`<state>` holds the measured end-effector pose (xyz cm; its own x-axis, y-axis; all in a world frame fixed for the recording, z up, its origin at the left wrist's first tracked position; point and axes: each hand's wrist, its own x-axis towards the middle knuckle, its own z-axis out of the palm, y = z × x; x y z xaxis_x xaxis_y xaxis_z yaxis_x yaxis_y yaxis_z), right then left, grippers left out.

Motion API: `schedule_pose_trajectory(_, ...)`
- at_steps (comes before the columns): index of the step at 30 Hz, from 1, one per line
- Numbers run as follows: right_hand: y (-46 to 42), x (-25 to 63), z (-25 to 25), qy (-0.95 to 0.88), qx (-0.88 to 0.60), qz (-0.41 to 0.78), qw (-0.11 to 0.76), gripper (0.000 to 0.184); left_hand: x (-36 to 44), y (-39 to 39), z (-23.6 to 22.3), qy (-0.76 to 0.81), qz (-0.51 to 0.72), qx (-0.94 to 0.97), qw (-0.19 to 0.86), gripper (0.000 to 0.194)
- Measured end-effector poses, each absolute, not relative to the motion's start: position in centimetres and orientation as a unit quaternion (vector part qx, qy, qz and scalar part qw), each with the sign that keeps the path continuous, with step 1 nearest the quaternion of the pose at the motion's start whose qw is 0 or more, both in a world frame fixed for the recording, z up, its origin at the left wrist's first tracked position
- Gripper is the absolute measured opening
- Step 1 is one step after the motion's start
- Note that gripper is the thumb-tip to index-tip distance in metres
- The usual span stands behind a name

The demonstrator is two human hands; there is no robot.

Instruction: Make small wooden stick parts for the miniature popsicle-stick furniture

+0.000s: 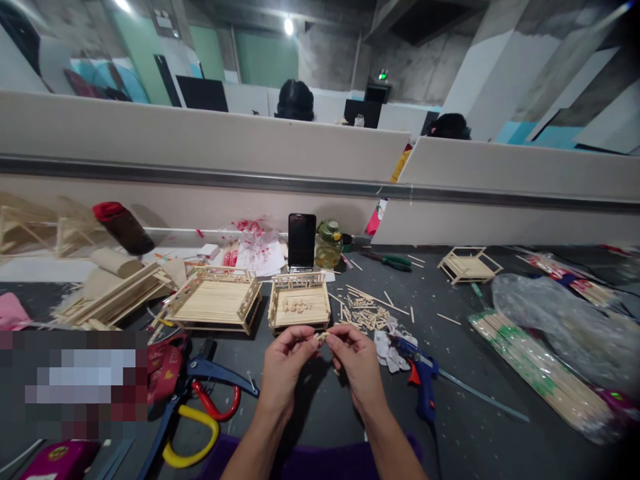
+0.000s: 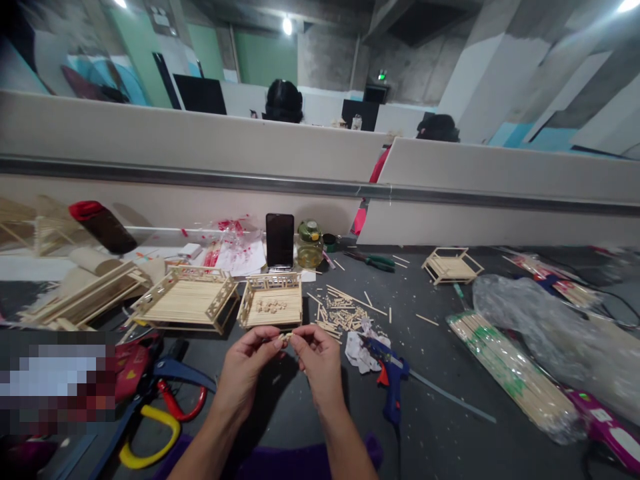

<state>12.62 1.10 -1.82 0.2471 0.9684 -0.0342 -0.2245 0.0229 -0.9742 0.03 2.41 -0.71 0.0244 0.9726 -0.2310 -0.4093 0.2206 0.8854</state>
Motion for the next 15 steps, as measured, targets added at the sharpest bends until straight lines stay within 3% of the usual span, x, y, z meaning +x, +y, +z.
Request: schedule_pose_trajectory(15, 1.13, 11.98, -2.5, -0.403, -0.515, 0.443, 0.614, 0.018, 0.39, 2.22, -1.31, 0.425, 0.565, 0.349, 0.615, 0.021)
